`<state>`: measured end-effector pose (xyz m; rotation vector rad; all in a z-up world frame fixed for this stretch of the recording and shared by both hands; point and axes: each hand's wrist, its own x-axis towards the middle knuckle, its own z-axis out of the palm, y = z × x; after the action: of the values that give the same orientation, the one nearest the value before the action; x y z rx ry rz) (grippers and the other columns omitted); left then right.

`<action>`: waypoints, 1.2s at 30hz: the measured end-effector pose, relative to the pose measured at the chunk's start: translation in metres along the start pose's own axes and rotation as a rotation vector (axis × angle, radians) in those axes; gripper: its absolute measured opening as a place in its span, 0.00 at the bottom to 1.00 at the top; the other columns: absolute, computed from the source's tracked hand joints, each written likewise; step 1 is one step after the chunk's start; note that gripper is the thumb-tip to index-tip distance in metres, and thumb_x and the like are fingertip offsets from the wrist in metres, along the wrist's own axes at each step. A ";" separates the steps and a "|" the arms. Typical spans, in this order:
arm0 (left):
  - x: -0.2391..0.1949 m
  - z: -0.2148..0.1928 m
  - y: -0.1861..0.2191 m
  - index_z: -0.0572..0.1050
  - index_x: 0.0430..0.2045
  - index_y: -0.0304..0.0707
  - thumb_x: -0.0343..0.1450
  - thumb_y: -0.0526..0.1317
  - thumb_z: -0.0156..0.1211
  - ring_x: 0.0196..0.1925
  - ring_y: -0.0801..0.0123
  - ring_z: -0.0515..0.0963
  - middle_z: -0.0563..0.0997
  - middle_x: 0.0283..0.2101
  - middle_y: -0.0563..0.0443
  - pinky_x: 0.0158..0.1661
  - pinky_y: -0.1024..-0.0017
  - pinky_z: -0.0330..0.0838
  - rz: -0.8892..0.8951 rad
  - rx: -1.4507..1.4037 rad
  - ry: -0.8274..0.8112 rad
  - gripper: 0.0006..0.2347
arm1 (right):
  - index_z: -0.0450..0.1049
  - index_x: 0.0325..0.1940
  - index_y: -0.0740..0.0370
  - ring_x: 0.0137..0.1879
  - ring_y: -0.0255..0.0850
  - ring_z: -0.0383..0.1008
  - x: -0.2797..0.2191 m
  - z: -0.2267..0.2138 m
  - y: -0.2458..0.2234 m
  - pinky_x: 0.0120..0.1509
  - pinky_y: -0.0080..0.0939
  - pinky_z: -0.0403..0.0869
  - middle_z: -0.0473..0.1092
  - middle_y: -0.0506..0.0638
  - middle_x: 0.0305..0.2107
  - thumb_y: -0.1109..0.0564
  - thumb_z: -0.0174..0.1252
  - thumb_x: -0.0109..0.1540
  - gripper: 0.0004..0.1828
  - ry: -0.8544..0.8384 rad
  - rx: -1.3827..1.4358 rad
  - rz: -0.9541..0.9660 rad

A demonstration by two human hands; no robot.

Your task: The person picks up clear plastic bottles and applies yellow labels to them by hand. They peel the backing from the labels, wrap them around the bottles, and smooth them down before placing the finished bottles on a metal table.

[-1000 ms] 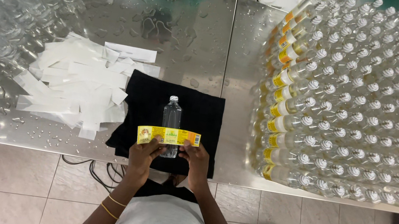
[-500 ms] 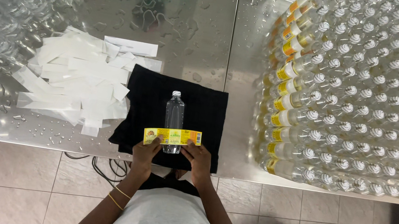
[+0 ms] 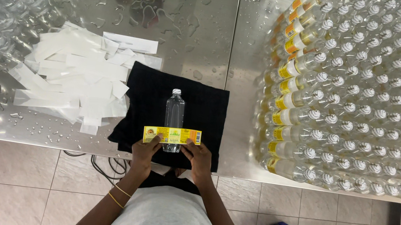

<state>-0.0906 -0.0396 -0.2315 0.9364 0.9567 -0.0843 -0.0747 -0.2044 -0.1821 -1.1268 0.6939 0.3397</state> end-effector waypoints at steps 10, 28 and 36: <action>-0.004 0.008 -0.006 0.81 0.48 0.19 0.71 0.39 0.81 0.44 0.54 0.87 0.83 0.40 0.32 0.51 0.59 0.83 0.036 0.109 0.073 0.20 | 0.74 0.64 0.76 0.56 0.53 0.82 0.018 -0.001 0.032 0.68 0.58 0.82 0.77 0.65 0.46 0.54 0.75 0.66 0.30 0.051 -0.137 -0.035; -0.034 0.034 0.089 0.63 0.77 0.40 0.65 0.44 0.77 0.70 0.53 0.76 0.75 0.66 0.37 0.66 0.54 0.72 0.121 0.334 -0.382 0.42 | 0.48 0.86 0.66 0.63 0.48 0.76 -0.049 -0.001 -0.042 0.64 0.53 0.80 0.74 0.61 0.55 0.63 0.78 0.53 0.64 -0.029 -0.048 -0.137; -0.076 0.081 0.109 0.79 0.57 0.36 0.65 0.37 0.78 0.56 0.65 0.86 0.88 0.52 0.47 0.51 0.70 0.81 0.182 0.387 -0.310 0.24 | 0.53 0.85 0.57 0.86 0.47 0.55 -0.076 -0.018 -0.064 0.88 0.54 0.60 0.53 0.54 0.77 0.55 0.75 0.60 0.53 0.146 -0.617 -0.593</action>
<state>-0.0345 -0.0544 -0.0874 1.3198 0.5725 -0.2600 -0.1006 -0.2403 -0.0911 -1.8943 0.3507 -0.0505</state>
